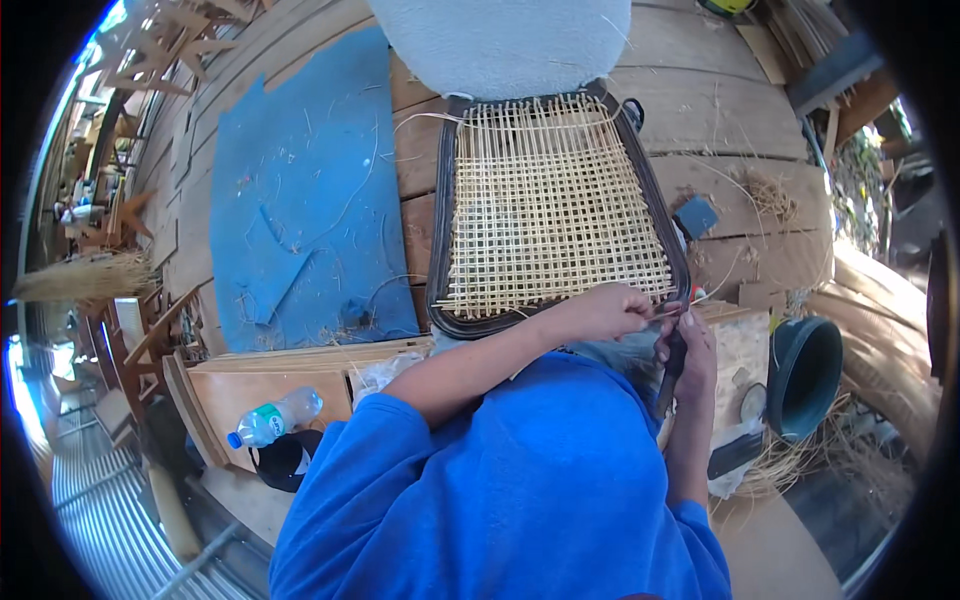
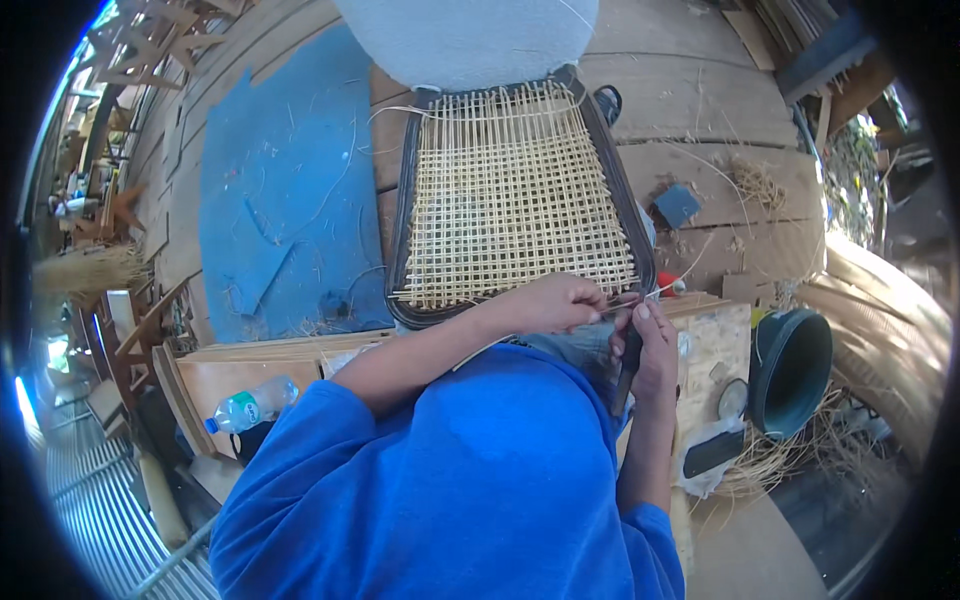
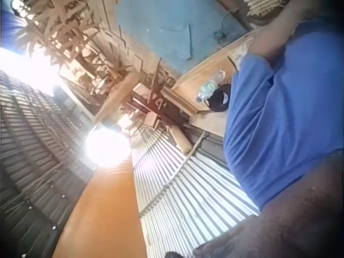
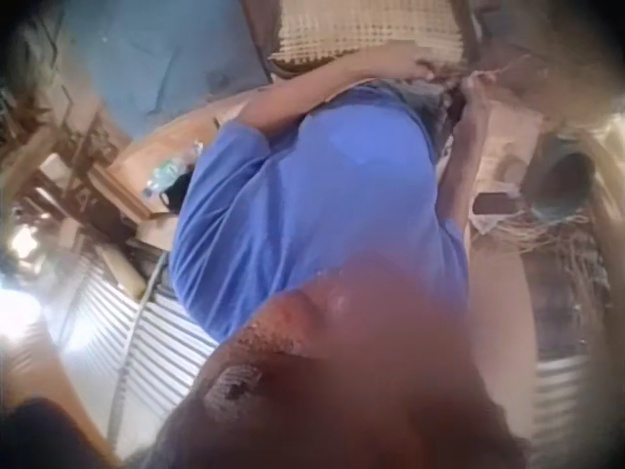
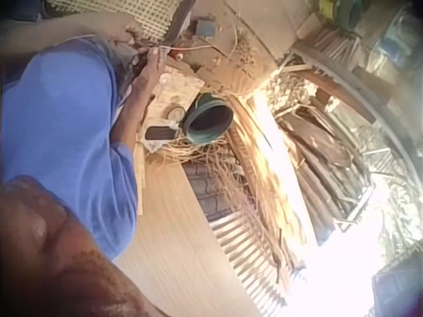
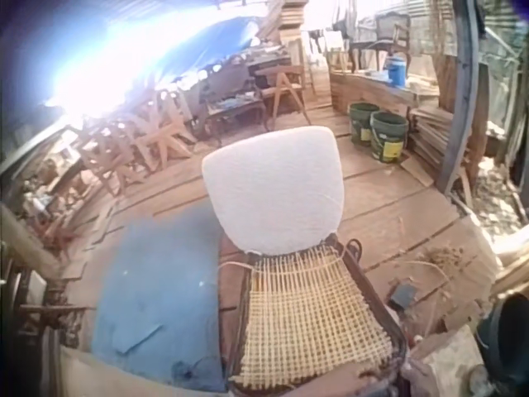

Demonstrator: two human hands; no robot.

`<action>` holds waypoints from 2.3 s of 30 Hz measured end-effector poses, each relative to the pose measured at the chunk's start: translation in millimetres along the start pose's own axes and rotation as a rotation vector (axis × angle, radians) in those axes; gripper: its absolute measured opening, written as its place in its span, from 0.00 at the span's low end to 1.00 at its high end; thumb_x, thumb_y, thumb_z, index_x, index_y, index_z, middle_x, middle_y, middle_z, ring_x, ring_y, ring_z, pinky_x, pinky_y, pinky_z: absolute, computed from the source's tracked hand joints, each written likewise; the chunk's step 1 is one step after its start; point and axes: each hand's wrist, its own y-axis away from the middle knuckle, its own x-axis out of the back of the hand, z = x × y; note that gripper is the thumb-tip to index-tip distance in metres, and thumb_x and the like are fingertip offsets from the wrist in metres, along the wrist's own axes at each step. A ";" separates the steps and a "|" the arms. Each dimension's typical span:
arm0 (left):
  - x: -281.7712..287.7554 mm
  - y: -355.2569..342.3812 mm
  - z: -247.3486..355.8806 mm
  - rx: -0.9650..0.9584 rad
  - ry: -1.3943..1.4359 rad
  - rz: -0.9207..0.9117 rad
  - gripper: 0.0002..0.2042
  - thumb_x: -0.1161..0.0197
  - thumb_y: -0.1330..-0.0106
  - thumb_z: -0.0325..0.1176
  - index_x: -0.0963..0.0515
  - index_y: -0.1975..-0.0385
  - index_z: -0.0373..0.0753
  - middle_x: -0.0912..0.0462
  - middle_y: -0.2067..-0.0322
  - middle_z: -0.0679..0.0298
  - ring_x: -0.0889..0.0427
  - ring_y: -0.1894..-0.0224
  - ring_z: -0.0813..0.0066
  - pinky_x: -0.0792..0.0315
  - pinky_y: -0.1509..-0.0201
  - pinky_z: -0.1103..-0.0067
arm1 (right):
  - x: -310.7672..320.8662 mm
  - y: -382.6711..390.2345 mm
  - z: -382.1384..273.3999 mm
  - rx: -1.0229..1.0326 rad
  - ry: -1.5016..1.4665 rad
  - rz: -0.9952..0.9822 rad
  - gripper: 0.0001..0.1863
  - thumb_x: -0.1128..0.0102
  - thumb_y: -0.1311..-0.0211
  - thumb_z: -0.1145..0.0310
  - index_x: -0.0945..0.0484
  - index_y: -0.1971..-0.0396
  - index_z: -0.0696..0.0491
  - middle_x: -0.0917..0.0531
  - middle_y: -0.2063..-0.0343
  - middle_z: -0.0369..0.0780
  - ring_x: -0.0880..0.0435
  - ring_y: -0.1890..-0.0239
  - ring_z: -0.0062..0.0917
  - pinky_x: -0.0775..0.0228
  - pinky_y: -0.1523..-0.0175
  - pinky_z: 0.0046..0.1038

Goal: Repairing a chair seat by weaving replacement cane strips.

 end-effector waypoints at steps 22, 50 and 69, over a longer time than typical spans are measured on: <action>12.4 45.6 -10.3 0.073 -0.495 0.443 0.10 0.51 0.42 0.35 0.29 0.76 0.35 0.26 0.81 0.52 0.25 0.79 0.59 0.33 0.75 0.71 | -54.9 -31.5 25.7 -0.174 0.214 -0.287 0.10 0.48 0.46 0.66 0.33 0.70 0.56 0.29 0.83 0.35 0.35 0.88 0.13 0.45 0.86 0.14; 150.8 223.2 -42.1 0.473 -1.236 0.581 0.12 0.46 0.45 0.36 0.26 0.69 0.33 0.26 0.68 0.53 0.27 0.64 0.60 0.34 0.59 0.69 | 38.9 -61.0 -26.9 -0.131 -0.057 0.014 0.10 0.54 0.41 0.64 0.32 0.69 0.56 0.30 0.83 0.33 0.36 0.90 0.12 0.44 0.91 0.13; 26.0 58.2 -10.3 0.145 -0.254 0.561 0.09 0.48 0.41 0.34 0.28 0.72 0.33 0.31 0.85 0.66 0.35 0.80 0.83 0.37 0.75 0.83 | -55.9 -49.3 32.9 -0.248 -0.011 -0.367 0.09 0.49 0.45 0.65 0.34 0.72 0.55 0.30 0.84 0.34 0.36 0.89 0.14 0.45 0.88 0.17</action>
